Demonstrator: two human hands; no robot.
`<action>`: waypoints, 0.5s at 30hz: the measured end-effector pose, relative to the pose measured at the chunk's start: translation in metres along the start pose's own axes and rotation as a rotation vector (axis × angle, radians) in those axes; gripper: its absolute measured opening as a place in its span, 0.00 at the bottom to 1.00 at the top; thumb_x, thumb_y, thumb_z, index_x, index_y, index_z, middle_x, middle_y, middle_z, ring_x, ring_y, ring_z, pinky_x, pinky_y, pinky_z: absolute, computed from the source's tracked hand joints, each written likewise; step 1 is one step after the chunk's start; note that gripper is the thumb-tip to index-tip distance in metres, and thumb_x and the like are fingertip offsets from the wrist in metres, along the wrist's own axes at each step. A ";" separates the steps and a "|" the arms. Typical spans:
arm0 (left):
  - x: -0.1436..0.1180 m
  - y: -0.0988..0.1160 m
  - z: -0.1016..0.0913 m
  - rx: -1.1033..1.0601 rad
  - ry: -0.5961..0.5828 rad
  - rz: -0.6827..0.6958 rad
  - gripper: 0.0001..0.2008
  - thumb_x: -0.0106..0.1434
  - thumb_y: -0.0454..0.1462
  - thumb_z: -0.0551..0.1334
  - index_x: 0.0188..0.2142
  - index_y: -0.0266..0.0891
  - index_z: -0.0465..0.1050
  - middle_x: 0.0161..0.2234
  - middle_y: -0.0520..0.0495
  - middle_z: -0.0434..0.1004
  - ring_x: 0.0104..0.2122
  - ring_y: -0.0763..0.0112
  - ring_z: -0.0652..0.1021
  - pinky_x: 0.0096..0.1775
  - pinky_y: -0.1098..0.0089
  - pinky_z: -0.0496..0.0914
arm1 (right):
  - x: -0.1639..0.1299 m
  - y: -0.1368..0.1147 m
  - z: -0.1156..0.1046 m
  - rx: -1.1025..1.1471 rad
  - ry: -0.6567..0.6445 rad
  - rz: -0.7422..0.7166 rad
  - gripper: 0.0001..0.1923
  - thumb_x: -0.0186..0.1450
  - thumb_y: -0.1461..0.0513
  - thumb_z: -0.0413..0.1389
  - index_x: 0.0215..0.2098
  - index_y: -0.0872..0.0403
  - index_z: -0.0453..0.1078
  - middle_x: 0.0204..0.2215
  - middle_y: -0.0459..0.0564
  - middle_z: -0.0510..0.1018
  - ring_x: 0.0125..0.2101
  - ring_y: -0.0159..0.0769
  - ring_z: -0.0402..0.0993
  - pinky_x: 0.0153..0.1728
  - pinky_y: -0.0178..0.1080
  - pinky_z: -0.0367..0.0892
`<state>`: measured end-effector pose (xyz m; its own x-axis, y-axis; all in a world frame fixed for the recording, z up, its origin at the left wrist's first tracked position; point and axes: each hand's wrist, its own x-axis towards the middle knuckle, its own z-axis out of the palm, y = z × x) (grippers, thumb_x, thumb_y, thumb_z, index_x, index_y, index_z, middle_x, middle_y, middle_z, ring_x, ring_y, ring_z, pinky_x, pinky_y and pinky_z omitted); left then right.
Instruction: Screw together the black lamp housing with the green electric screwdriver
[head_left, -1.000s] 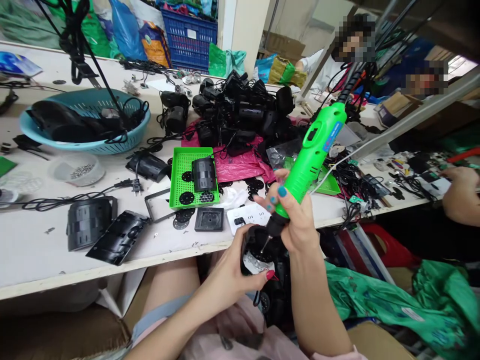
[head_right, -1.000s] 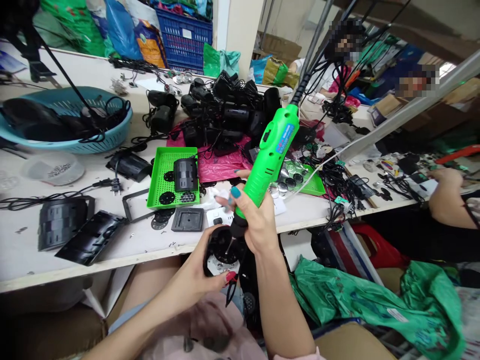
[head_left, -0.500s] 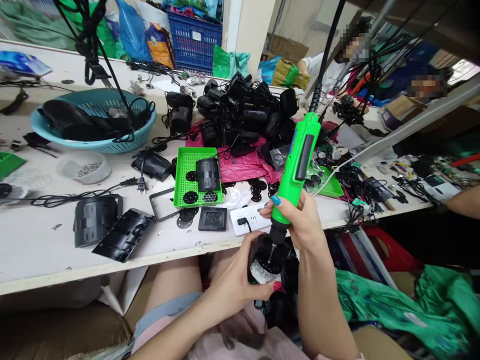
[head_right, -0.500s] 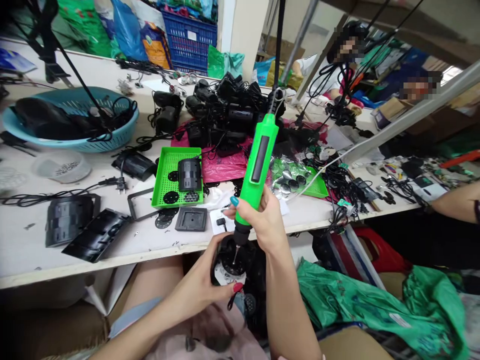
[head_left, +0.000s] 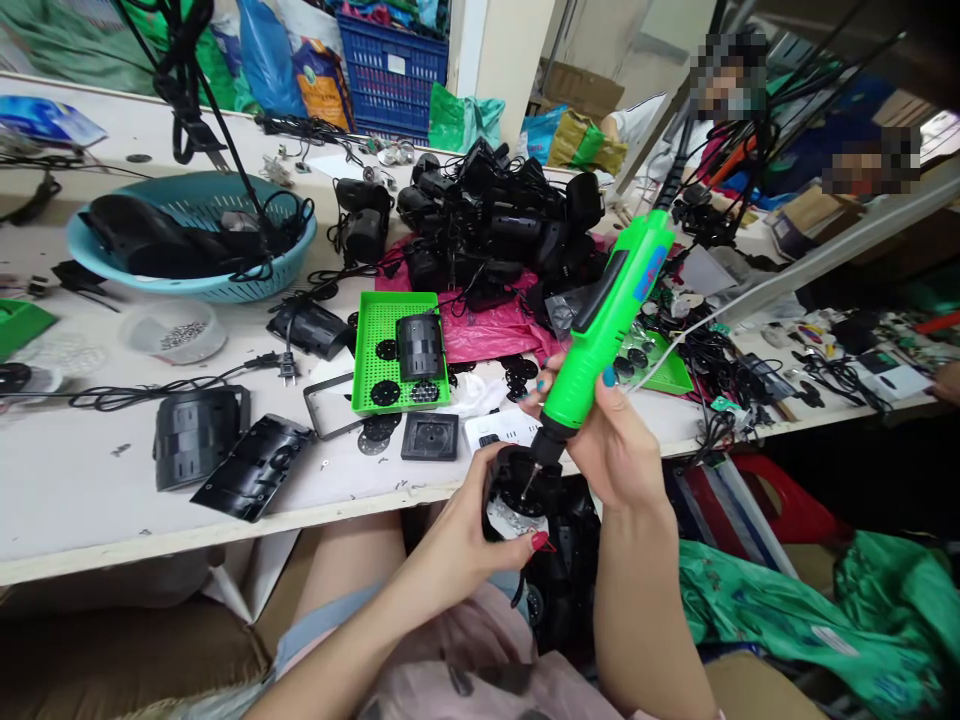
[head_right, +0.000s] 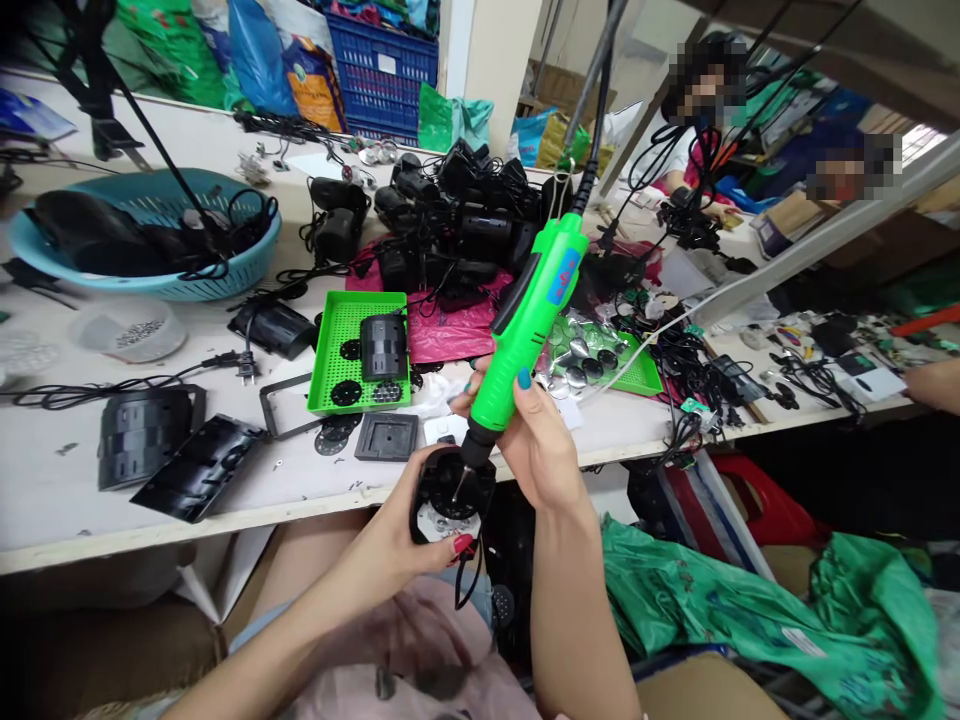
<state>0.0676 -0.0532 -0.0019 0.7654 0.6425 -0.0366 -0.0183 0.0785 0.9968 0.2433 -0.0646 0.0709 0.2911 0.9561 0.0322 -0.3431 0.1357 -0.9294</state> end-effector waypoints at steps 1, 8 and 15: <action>0.000 0.000 0.000 -0.002 0.001 -0.004 0.35 0.60 0.38 0.69 0.62 0.47 0.53 0.58 0.48 0.67 0.58 0.62 0.68 0.59 0.68 0.60 | 0.001 0.001 -0.001 -0.018 0.001 -0.006 0.18 0.67 0.47 0.56 0.47 0.50 0.71 0.41 0.51 0.79 0.41 0.43 0.80 0.44 0.47 0.77; 0.000 -0.003 0.000 -0.014 0.013 0.006 0.35 0.59 0.36 0.69 0.62 0.46 0.55 0.59 0.47 0.66 0.59 0.61 0.67 0.61 0.66 0.58 | 0.007 0.009 -0.001 -0.238 0.120 -0.088 0.20 0.58 0.51 0.68 0.38 0.54 0.68 0.25 0.49 0.81 0.28 0.44 0.81 0.32 0.45 0.78; -0.001 -0.002 0.005 -0.002 0.041 0.018 0.37 0.58 0.35 0.69 0.62 0.47 0.54 0.60 0.48 0.66 0.59 0.60 0.67 0.61 0.65 0.59 | 0.007 0.010 0.021 -0.448 0.275 -0.221 0.11 0.65 0.55 0.61 0.38 0.50 0.64 0.22 0.40 0.75 0.21 0.34 0.75 0.24 0.36 0.73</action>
<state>0.0703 -0.0572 -0.0035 0.7382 0.6742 -0.0218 -0.0327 0.0680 0.9971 0.2233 -0.0514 0.0699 0.5556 0.8063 0.2027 0.1476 0.1442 -0.9785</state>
